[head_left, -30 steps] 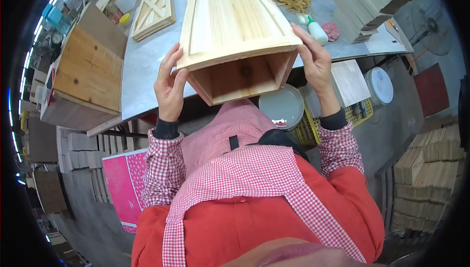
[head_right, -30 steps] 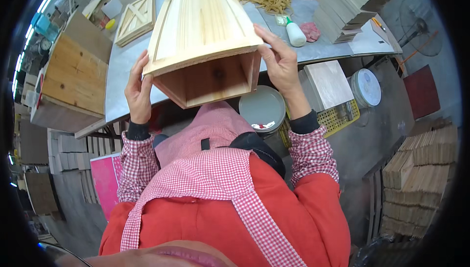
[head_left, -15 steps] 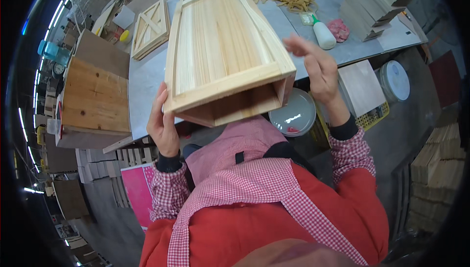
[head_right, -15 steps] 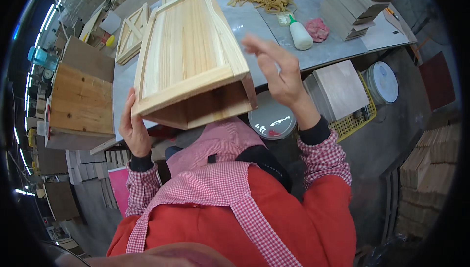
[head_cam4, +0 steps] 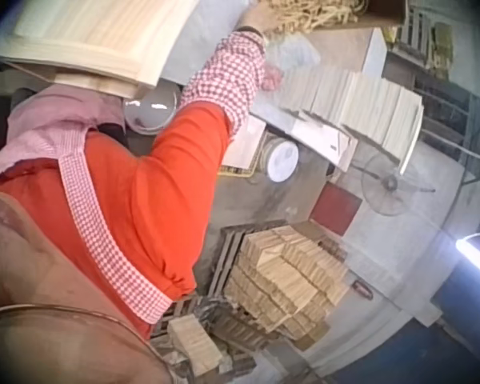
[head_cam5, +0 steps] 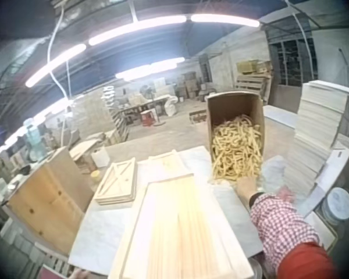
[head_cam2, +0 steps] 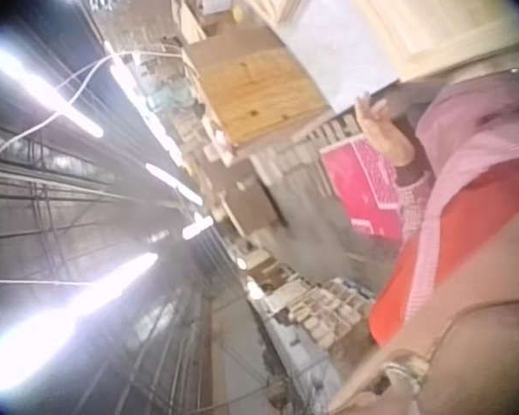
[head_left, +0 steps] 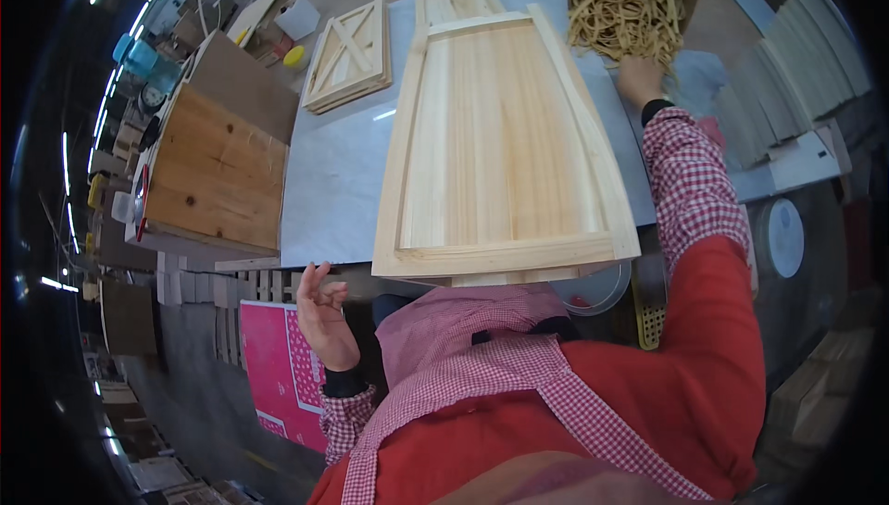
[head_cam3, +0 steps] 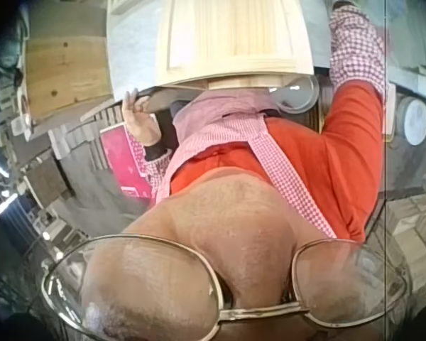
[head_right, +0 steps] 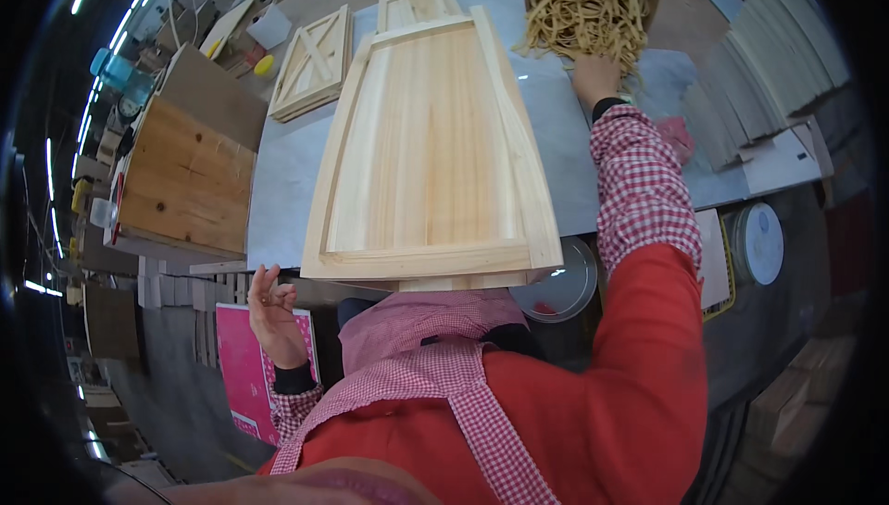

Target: Assembling wooden crates by applying glue and fitting wooden panels together.

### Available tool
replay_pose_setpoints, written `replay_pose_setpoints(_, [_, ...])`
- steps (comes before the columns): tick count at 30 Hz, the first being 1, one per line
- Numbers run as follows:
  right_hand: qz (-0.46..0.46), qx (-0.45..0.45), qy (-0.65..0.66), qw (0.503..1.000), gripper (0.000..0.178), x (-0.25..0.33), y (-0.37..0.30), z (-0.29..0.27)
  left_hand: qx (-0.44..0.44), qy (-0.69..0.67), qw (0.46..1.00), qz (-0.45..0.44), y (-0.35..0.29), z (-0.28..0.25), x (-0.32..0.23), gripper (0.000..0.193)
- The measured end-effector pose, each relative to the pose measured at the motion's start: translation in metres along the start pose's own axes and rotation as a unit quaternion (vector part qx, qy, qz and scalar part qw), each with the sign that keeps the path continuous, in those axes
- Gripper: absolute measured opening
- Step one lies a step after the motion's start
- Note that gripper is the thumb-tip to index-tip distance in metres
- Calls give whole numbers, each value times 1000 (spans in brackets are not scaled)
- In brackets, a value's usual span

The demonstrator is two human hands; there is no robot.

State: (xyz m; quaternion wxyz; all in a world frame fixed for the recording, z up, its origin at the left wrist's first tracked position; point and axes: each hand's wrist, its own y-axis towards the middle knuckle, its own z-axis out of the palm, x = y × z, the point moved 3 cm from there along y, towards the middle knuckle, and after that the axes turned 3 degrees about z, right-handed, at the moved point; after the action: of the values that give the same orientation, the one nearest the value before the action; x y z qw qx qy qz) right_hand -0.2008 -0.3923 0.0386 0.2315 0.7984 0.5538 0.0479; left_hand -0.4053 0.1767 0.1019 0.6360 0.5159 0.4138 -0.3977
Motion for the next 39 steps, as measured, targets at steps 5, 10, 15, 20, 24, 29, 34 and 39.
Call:
replay_pose_setpoints(5, [142, -26, 304, 942, 15, -11, 72, -74, -30, 40, 999, -9, 12, -8, 3, 45])
replay_pose_setpoints(10, [66, -196, 434, 877, 15, -20, 104, -129, -4, 101, 995, -23, 42, 16, 3, 35])
replay_pose_setpoints(15, [-89, -162, 549, 815, 11, -2, 72, -242, 96, 75, 987, 107, 84, 57, -44, 31])
replay_pose_setpoints(20, [-341, -81, 497, 794, 8, 91, -34, -344, 114, 175, 894, 397, 78, 138, -132, 52])
replay_pose_setpoints(24, [-468, -35, 469, 748, 8, 134, -115, -382, 226, 179, 875, 389, 75, 144, -151, 43])
replay_pose_setpoints(29, [-448, -5, 529, 721, 11, 128, -161, -376, 454, -136, 877, -82, 50, 122, -117, 25])
replay_pose_setpoints(34, [-420, 35, 486, 766, 13, 106, -193, -364, 467, 112, 868, 123, 24, 81, -120, 26])
replay_pose_setpoints(39, [-405, -106, 447, 790, 24, 25, -184, -330, 408, 353, 759, 366, 53, 58, -110, 33])
